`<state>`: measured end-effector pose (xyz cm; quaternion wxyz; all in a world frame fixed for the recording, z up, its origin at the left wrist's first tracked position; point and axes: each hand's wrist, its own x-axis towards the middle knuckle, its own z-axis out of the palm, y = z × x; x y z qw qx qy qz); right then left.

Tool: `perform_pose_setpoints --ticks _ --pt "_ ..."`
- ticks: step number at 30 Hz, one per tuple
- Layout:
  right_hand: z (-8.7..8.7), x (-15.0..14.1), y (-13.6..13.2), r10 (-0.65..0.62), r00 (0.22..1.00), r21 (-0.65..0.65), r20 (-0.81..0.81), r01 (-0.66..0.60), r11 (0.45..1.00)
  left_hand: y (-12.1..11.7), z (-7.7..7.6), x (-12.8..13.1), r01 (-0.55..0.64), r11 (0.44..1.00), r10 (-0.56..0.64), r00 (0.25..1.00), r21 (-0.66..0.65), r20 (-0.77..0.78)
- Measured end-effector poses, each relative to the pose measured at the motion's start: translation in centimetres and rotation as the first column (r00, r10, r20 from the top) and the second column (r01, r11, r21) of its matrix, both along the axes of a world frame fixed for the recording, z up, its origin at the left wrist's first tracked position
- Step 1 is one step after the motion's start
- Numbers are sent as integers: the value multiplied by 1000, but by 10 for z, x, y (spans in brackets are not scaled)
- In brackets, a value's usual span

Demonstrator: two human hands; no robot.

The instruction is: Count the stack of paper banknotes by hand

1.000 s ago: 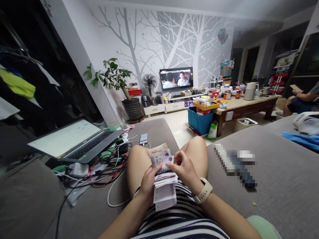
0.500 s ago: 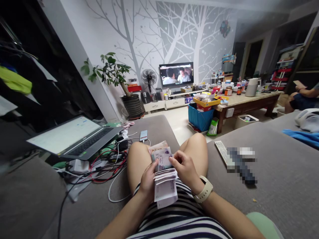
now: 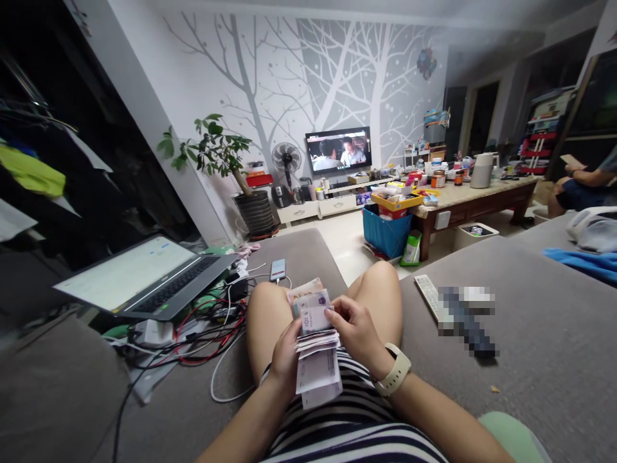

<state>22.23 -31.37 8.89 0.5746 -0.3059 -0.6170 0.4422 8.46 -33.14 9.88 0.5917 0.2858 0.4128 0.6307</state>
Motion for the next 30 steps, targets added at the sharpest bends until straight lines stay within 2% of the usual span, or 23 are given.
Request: perform_pose_setpoints --ticks 3,10,18,24,30 --pt "2 -1 -1 10 1000 -7 -19 -11 1000 -1 0 -1 -9 1000 9 1000 4 -13" --pt "-2 0 1 -1 1000 19 -7 1 1000 3 -5 0 34 999 -37 992 26 120" --pt "-7 1 4 18 1000 31 -25 -17 999 3 -4 0 -5 1000 6 994 -12 108" --pt "-5 1 2 68 998 65 -6 -68 996 3 -2 2 8 1000 -7 987 -4 162" --pt "-7 1 5 12 997 -8 74 -12 1000 0 -1 4 29 1000 -29 989 3 146"
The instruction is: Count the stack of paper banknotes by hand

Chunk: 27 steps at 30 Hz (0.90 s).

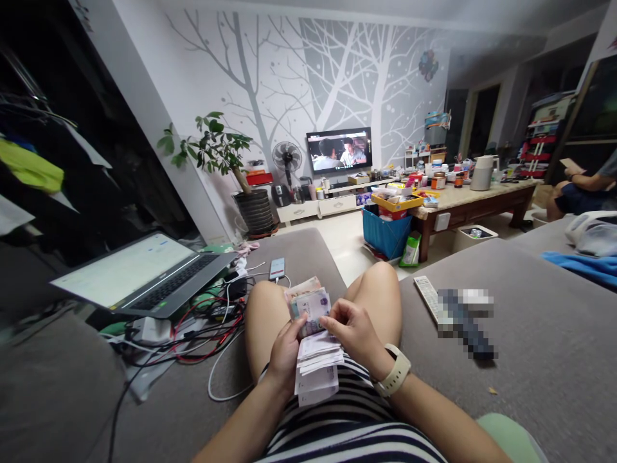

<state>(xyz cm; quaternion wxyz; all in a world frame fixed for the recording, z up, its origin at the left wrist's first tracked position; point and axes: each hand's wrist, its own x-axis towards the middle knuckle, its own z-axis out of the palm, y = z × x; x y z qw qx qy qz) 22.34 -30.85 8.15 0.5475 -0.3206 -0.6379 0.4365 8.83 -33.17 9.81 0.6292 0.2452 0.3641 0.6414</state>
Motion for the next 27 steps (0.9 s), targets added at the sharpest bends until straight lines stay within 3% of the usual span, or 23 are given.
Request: perform_pose_setpoints --ticks 7,14,20,27 --pt "-3 1 6 -145 989 -68 -16 143 987 -3 0 -3 66 998 -65 997 18 -35" --pt "-4 1 6 -142 989 -48 29 143 989 -3 -1 -2 84 996 -83 996 22 -41" --pt "-1 1 1 -190 980 24 50 189 982 -4 5 0 32 999 -32 999 -4 -39" --pt "-1 1 2 -141 989 34 43 140 990 -1 4 0 -25 999 24 999 -31 -39"
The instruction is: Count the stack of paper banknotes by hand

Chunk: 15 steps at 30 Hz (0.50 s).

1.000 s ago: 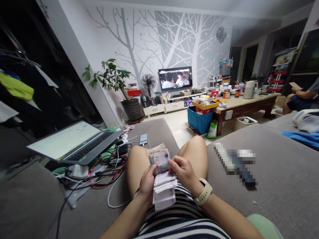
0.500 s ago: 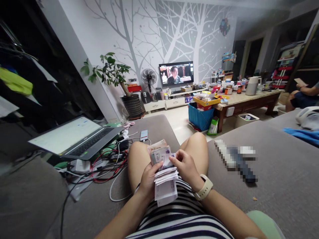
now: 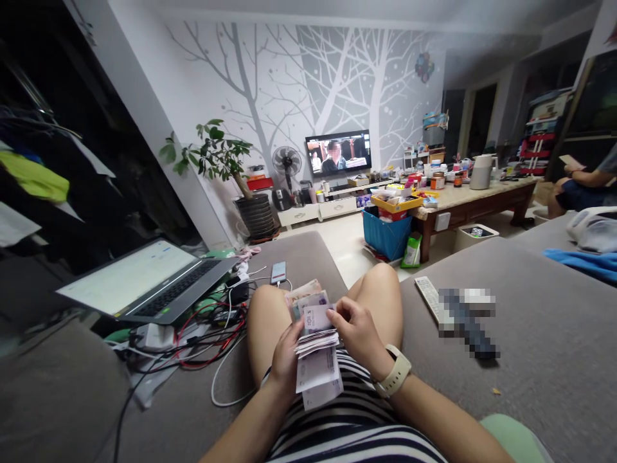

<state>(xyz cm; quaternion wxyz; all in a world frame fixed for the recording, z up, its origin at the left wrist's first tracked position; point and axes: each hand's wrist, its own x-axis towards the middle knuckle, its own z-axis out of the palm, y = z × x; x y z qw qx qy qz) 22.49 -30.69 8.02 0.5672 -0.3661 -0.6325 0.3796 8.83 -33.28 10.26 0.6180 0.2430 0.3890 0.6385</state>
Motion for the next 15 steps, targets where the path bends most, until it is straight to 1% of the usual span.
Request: perform_pose_setpoints --ticks 7,15 --pt "-1 0 3 34 999 -17 -23 -34 999 -4 -2 1 82 996 -83 996 45 22" --pt "2 0 -1 87 993 -12 -80 -88 996 -2 -4 0 50 998 -50 999 46 6"
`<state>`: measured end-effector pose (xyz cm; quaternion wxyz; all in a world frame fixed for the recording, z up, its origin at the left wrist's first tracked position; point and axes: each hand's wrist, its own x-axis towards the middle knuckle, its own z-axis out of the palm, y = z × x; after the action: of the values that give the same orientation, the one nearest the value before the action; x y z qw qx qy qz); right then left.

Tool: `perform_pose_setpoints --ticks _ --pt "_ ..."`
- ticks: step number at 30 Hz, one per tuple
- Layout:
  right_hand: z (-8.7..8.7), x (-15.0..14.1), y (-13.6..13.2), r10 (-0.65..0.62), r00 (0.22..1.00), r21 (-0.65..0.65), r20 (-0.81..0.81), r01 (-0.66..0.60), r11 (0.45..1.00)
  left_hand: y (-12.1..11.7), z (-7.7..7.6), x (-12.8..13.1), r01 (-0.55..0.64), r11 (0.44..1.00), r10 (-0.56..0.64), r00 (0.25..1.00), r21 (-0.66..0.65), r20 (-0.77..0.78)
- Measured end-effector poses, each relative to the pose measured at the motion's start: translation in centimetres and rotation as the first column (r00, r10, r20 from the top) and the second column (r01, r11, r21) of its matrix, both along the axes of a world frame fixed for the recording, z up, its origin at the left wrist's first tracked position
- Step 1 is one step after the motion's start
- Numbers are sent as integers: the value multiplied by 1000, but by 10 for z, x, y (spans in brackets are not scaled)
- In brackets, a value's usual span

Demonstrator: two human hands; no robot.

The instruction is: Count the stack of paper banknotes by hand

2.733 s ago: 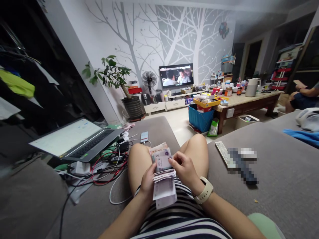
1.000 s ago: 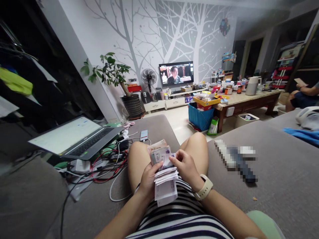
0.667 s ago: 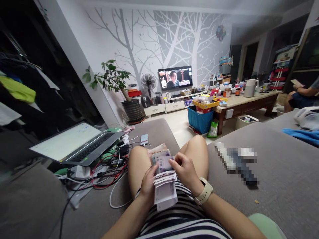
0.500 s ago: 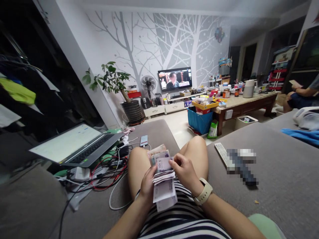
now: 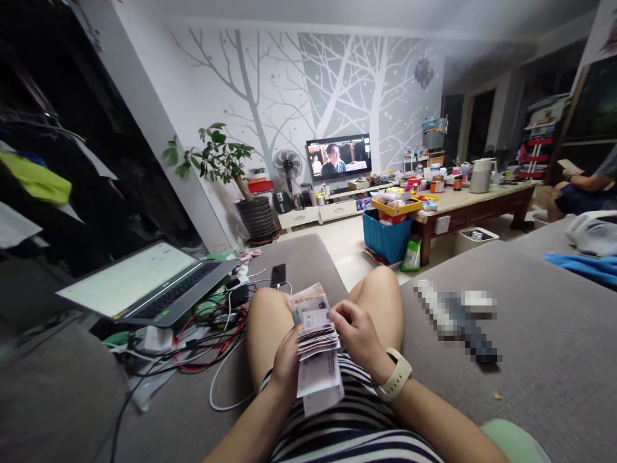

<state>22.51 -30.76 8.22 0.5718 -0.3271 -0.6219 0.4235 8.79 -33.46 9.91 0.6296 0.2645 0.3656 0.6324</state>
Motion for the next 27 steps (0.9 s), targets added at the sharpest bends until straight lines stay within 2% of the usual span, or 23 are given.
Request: perform_pose_setpoints --ticks 7,14,19,27 --pt "-3 -1 1 19 1000 -3 -22 -19 1000 2 3 -1 -64 998 63 997 -23 -45" --pt "0 0 -2 11 999 -4 -33 -12 1000 0 1 -1 -25 999 24 999 -45 -35" --pt "2 2 -3 2 1000 4 -31 -2 1000 1 0 0 -54 998 51 996 -37 -71" --pt "6 2 -5 14 999 0 -49 -14 1000 1 0 -1 -25 999 24 999 -41 -28"
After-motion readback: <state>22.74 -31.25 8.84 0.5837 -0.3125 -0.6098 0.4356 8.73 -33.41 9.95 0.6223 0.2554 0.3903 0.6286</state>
